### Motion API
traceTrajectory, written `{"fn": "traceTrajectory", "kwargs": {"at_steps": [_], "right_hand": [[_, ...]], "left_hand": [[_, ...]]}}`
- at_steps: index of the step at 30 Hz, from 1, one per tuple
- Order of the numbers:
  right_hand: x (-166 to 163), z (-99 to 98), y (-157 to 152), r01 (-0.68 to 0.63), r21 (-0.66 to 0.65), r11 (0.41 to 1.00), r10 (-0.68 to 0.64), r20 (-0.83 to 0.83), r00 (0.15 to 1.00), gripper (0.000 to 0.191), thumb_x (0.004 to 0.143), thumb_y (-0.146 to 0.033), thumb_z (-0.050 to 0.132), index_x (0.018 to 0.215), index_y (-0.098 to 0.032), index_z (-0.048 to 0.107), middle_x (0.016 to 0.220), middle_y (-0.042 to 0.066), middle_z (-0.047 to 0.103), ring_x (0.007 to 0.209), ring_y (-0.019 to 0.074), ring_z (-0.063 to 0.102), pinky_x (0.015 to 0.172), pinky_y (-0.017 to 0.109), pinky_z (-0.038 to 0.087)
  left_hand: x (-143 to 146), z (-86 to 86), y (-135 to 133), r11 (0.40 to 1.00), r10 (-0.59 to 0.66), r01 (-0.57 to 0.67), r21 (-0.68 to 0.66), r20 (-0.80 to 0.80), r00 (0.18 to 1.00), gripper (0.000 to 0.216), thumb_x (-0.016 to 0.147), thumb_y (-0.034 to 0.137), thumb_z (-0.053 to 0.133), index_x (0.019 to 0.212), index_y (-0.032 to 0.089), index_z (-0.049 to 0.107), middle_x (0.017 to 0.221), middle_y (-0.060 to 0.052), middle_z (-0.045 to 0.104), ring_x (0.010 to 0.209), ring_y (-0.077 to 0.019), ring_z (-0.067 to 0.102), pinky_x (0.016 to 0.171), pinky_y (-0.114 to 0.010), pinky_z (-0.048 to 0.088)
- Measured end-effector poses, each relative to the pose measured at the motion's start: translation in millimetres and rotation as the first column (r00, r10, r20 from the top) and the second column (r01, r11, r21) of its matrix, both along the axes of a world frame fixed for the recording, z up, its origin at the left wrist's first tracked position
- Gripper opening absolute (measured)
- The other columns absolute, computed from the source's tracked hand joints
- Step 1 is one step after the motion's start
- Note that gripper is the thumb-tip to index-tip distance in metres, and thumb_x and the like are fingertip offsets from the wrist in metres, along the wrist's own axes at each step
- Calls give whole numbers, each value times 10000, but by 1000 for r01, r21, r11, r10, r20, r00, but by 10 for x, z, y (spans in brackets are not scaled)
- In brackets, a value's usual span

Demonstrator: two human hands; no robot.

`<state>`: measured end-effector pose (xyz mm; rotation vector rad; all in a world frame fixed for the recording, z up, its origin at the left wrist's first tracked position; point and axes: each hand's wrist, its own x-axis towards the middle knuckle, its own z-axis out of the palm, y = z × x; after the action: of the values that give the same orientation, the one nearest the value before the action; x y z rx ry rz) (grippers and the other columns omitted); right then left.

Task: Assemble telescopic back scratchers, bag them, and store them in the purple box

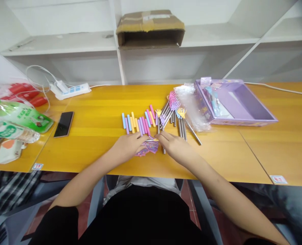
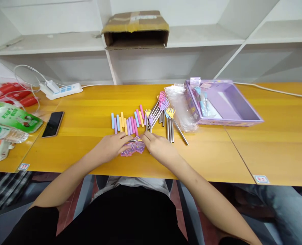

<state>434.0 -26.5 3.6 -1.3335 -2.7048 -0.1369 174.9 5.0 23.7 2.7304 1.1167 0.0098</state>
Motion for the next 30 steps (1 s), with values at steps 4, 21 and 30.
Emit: {"fn": "traceTrajectory", "kwargs": {"at_steps": [4,21,30], "right_hand": [[-101,28,-142,24,43,999,-26,44,999,240,1054,-39,454,1132,-150,651,992,78,687,799,187,639,639,324,338],[402,-148,-313,215,202,956,-214,-26,977,242,1044,-95,502,1155,-142,712,972,98,717,883,228,624,779,343,360],[1848,-420,-456,384,304,872,-396,-24,918,290,1049,-113,502,1200,-186,739,1184,96,784,888,197,674,807,324,440]], "left_hand": [[86,-47,-143,999,15,-14,51,-14,1000,292,1121,388,531,1292,203,679,1098,-77,716,916,-217,681,718,-308,480],[-707,-119,98,975,-6,37,218,-140,990,340,1100,531,547,1052,228,694,971,-39,762,843,-210,716,612,-290,354],[-1762,-191,160,970,172,-117,211,-267,948,296,1082,352,477,876,246,661,769,-33,731,690,-222,685,604,-298,368]]}}
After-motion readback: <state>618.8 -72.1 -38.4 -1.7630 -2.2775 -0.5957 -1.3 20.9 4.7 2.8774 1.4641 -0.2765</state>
